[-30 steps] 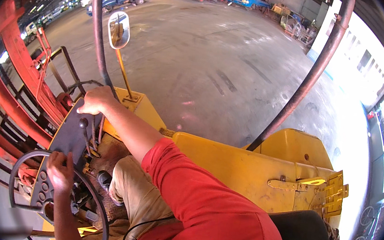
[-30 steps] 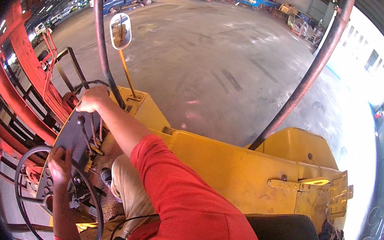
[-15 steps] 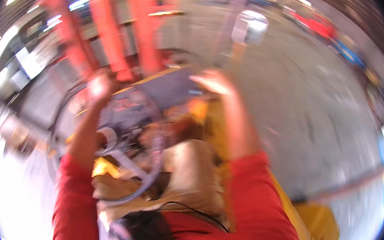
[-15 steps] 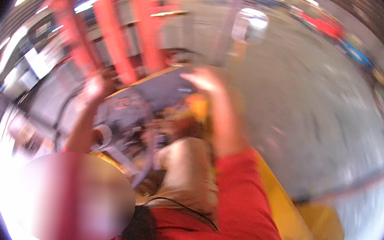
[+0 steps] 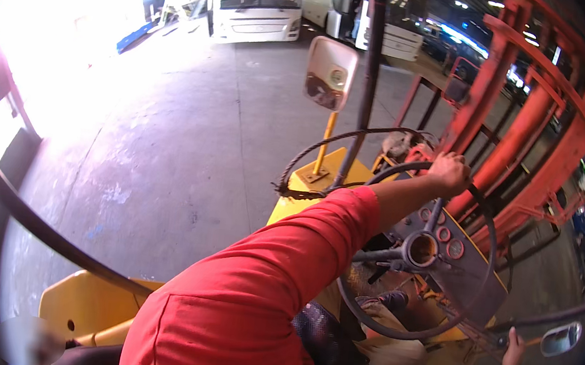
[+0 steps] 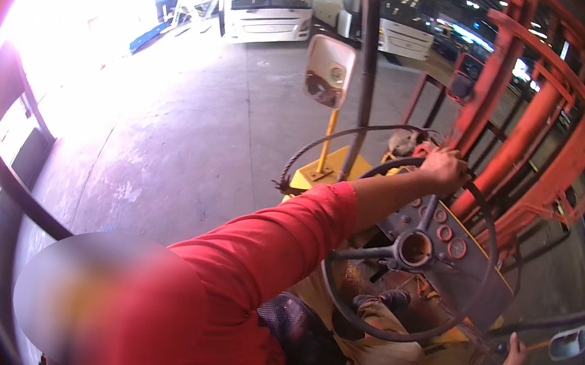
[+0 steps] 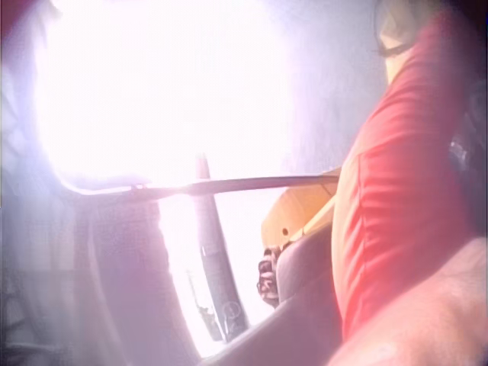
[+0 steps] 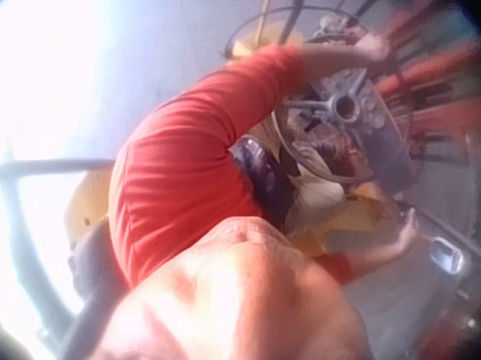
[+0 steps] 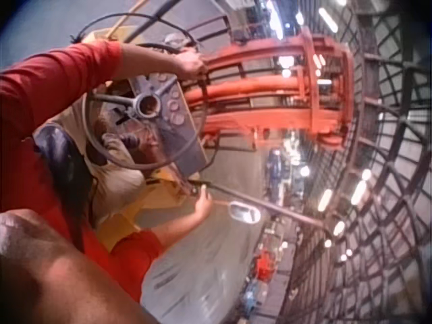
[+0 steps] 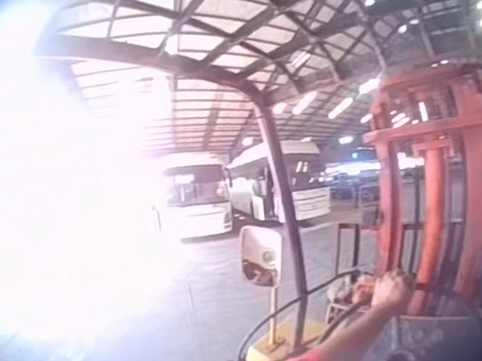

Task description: The person sits in the operator's seat of a forklift and manipulates the steering wheel and control levers. They drive the forklift forward and backward within a large indoor garage, maneuvering around parked vehicles and other equipment.

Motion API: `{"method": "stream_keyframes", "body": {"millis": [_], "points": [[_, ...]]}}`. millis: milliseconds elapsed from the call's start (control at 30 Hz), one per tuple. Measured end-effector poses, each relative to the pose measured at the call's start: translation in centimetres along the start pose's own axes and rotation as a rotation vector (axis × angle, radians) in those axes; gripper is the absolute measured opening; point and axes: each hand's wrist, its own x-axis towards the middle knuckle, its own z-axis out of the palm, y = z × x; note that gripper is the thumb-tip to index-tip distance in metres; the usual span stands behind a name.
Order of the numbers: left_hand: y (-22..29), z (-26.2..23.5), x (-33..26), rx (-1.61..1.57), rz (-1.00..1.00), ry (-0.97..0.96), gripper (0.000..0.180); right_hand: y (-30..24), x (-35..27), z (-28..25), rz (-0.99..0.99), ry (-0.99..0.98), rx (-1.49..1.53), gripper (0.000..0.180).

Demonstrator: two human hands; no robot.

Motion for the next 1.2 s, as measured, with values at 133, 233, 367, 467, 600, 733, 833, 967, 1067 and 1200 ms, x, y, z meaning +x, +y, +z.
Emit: {"method": "stream_keyframes", "body": {"millis": [133, 233, 367, 467, 600, 733, 833, 967, 1067, 1200], "points": [[-4.5, -1.8, -2.5, 0.006, 0.0, 0.067, 0.028, 0.6, 1.8, 2.2, -0.039, -0.11, 0.065, 0.053], [-5.9, -2.3, -3.4, -0.04, 0.008, 0.122, 0.028, 1.7, 0.3, 3.1, -0.02, 0.041, 0.027, 0.053], [-8.5, -2.7, -4.4, -0.08, 0.007, 0.231, 0.022, 0.4, -0.7, 4.2, -0.004, 0.059, 0.031, 0.051], [-11.2, -3.3, -5.1, -0.082, 0.003, 0.264, 0.02, -5.4, -2.7, 5.4, 0.05, -0.059, 0.052, 0.051], [-11.8, -3.2, -5.0, -0.145, 0.002, 0.262, 0.02, -4.5, -4.8, 5.8, 0.011, 0.005, 0.116, 0.051], [-14.4, -3.9, -5.6, -0.164, 0.004, 0.267, 0.02, -7.1, -6.0, 7.6, -0.021, 0.049, 0.063, 0.051], [-16.0, -4.3, -5.4, -0.171, 0.027, 0.301, 0.021, -9.6, -7.6, 8.6, 0.018, 0.08, 0.005, 0.053], [-18.6, -5.2, -5.4, -0.176, 0.031, 0.294, 0.022, -13.4, -8.8, 9.9, 0.067, 0.049, -0.039, 0.057], [-18.8, -4.6, -5.0, -0.179, 0.04, 0.325, 0.018, -13.9, -10.6, 9.6, 0.129, 0.067, -0.063, 0.062], [-22.0, -5.5, -3.9, -0.189, 0.091, 0.322, 0.018, -16.9, -9.9, 10.5, 0.205, 0.057, -0.075, 0.066]]}}
